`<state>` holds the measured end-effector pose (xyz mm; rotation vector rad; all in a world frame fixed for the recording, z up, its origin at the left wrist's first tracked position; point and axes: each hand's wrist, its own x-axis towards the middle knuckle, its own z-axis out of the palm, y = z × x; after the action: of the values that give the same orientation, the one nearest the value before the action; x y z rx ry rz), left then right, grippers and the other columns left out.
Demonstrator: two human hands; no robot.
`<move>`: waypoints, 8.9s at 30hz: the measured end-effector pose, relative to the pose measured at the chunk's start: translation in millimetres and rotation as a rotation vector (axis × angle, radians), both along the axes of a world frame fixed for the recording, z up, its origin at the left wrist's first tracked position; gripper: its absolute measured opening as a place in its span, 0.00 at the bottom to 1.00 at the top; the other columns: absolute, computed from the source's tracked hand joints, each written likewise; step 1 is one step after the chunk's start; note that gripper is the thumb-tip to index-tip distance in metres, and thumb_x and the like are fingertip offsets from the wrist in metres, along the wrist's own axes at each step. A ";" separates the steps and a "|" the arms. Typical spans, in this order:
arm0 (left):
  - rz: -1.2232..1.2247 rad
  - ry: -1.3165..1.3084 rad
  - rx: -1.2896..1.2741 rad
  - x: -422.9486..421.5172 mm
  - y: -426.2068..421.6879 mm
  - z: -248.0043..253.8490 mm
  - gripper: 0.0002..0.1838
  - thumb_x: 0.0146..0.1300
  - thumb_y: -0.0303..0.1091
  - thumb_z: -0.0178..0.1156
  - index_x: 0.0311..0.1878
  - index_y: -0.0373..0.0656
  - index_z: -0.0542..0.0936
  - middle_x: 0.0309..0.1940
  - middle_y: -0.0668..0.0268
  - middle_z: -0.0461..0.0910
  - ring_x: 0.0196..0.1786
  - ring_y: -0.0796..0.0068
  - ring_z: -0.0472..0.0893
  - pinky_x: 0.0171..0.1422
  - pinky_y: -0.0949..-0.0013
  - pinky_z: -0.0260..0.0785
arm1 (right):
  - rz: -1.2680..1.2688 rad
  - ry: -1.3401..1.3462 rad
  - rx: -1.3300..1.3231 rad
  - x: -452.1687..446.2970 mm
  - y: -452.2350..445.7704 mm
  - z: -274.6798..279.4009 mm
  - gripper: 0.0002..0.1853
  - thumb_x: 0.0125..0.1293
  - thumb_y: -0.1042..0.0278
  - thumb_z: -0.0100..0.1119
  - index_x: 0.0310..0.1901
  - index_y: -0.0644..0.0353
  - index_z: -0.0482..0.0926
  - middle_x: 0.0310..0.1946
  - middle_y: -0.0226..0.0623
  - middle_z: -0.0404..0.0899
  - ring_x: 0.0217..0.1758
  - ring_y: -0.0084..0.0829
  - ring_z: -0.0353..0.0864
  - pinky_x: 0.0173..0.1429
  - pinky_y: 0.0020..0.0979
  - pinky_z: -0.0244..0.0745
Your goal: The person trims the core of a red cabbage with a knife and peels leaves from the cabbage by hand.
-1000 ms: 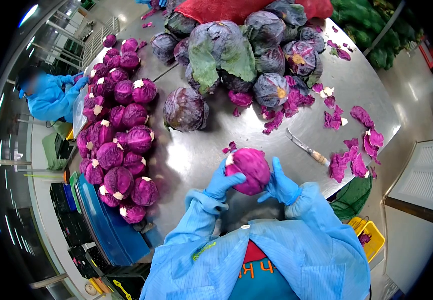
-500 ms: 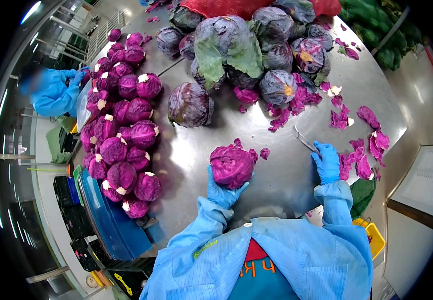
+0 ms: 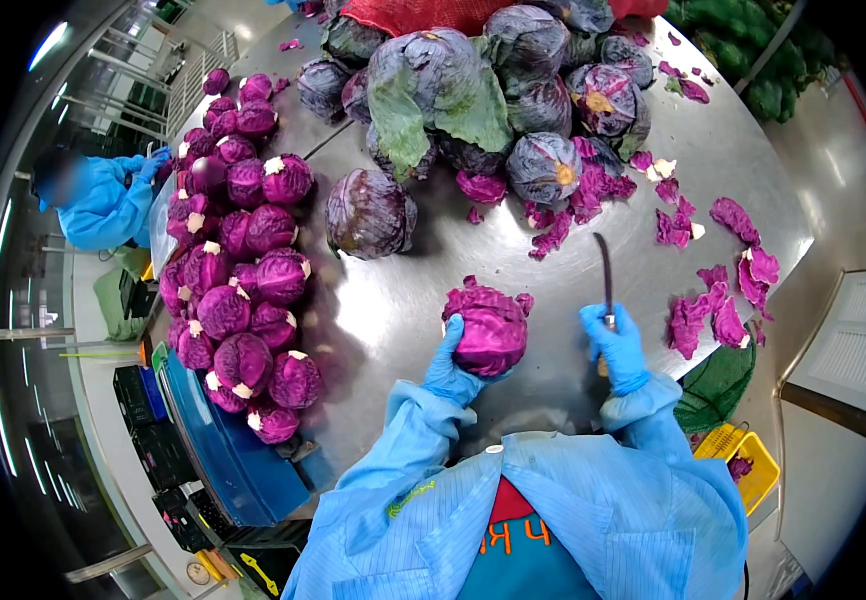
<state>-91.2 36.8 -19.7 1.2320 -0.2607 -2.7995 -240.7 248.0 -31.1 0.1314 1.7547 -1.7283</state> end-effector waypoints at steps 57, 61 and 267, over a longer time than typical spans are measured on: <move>-0.929 -0.549 -1.944 -61.5 58.7 28.9 0.63 0.37 0.54 0.76 0.72 0.31 0.53 0.69 0.35 0.53 0.67 0.35 0.60 0.71 0.45 0.57 | 0.460 0.378 0.571 -53.9 -26.1 17.9 0.31 0.70 0.34 0.46 0.32 0.58 0.81 0.26 0.42 0.82 0.29 0.40 0.82 0.36 0.38 0.75; -0.846 -0.511 -1.858 -52.7 50.8 21.9 0.66 0.34 0.54 0.78 0.72 0.28 0.53 0.70 0.35 0.53 0.70 0.36 0.58 0.74 0.47 0.53 | 0.479 0.187 0.407 -38.6 -13.3 24.0 0.32 0.71 0.34 0.46 0.31 0.59 0.81 0.23 0.41 0.80 0.28 0.39 0.80 0.37 0.39 0.75; -0.896 0.356 -0.992 29.3 -75.2 -5.2 0.55 0.33 0.39 0.84 0.69 0.39 0.66 0.62 0.59 0.71 0.65 0.66 0.71 0.73 0.61 0.61 | 0.411 1.115 0.363 -93.4 -94.5 4.1 0.21 0.63 0.60 0.68 0.57 0.54 0.79 0.42 0.40 0.84 0.37 0.30 0.84 0.43 0.30 0.79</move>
<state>-61.9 -38.4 -24.9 0.3757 -2.2379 -2.5934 -334.2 153.5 -27.0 -1.1577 2.5808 -1.1838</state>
